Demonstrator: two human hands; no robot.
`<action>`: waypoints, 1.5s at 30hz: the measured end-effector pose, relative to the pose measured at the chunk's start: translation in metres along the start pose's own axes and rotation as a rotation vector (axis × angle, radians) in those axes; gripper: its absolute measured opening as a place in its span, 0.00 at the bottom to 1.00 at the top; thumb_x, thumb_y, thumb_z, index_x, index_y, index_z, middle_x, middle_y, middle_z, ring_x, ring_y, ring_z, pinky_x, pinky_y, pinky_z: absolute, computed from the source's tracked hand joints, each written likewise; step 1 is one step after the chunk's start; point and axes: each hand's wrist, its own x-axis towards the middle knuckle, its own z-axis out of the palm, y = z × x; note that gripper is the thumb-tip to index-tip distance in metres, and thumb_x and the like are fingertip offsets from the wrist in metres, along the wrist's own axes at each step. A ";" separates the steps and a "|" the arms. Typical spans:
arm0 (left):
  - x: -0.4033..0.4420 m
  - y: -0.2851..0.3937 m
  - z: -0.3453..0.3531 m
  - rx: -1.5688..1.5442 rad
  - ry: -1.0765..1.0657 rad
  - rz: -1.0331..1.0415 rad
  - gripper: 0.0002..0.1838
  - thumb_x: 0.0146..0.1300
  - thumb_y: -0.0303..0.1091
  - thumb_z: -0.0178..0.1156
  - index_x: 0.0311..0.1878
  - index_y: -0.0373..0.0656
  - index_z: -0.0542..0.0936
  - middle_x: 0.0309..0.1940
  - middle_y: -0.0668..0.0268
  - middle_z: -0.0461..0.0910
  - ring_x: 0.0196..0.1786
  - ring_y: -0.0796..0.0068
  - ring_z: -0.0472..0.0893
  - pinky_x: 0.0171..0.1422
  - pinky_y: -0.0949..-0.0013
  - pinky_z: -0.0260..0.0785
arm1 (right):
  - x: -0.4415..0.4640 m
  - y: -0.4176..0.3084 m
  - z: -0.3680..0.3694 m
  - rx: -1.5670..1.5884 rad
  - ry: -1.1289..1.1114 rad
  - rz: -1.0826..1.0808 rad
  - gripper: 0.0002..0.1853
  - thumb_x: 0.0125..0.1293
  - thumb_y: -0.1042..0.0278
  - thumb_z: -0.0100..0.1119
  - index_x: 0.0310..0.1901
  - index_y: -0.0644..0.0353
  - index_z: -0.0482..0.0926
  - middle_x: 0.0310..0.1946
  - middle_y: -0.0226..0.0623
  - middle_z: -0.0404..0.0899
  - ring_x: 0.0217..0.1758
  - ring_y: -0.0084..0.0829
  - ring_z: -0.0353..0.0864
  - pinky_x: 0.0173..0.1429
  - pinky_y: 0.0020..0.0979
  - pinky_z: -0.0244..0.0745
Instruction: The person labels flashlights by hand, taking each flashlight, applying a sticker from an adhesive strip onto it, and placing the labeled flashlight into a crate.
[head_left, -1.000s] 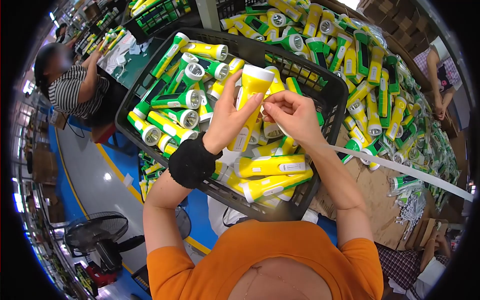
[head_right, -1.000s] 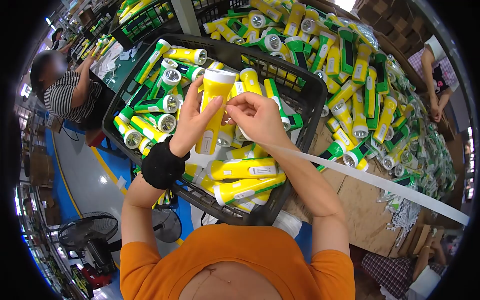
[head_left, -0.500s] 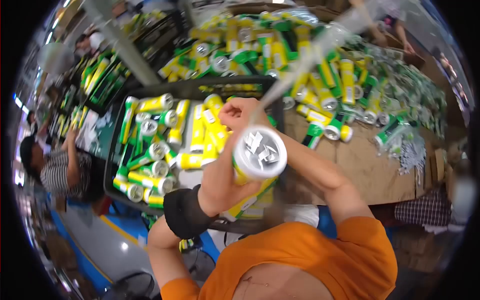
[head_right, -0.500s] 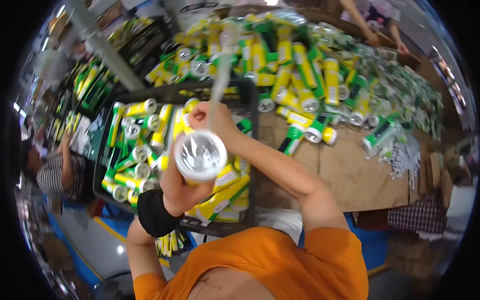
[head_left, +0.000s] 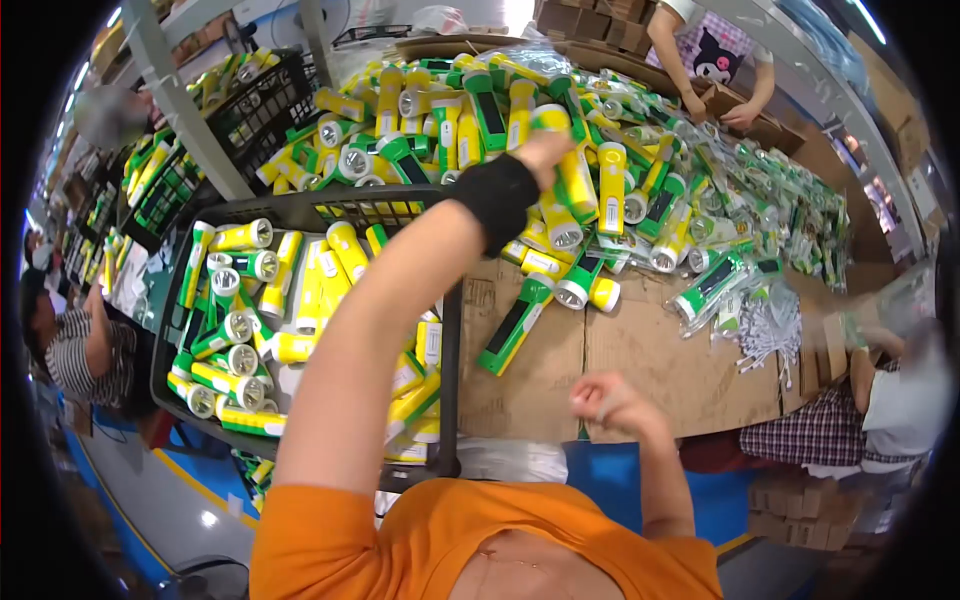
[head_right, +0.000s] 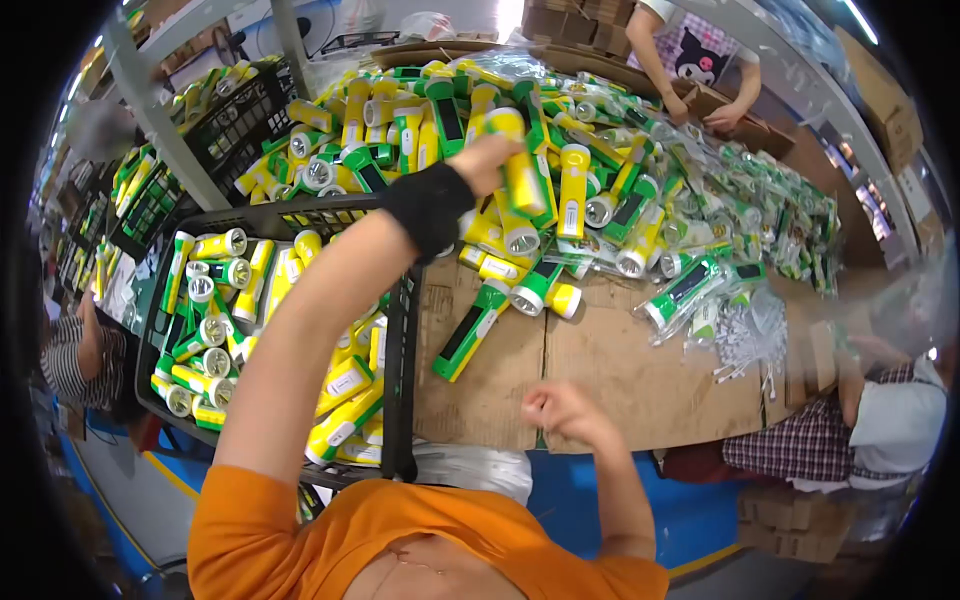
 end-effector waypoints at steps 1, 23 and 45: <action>0.030 -0.007 0.028 0.051 0.158 0.016 0.18 0.41 0.20 0.59 0.41 0.40 0.79 0.34 0.52 0.80 0.40 0.51 0.79 0.45 0.58 0.72 | -0.007 -0.003 0.005 -0.033 -0.058 0.048 0.08 0.54 0.69 0.62 0.34 0.62 0.79 0.22 0.31 0.78 0.25 0.19 0.77 0.30 0.23 0.73; -0.414 -0.086 -0.084 0.610 -0.371 -1.112 0.15 0.53 0.44 0.57 0.35 0.43 0.83 0.36 0.58 0.82 0.42 0.59 0.81 0.43 0.58 0.73 | 0.045 -0.164 0.052 0.319 -0.391 -0.779 0.07 0.51 0.85 0.58 0.32 0.66 0.81 0.37 0.39 0.76 0.40 0.30 0.75 0.43 0.26 0.69; -0.385 0.008 -0.147 -1.733 0.862 -0.739 0.22 0.63 0.51 0.56 0.50 0.44 0.69 0.38 0.66 0.75 0.37 0.78 0.77 0.36 0.73 0.72 | 0.082 -0.285 0.147 0.390 -0.354 -0.706 0.23 0.57 0.81 0.56 0.56 0.63 0.65 0.29 0.27 0.69 0.34 0.20 0.72 0.43 0.23 0.72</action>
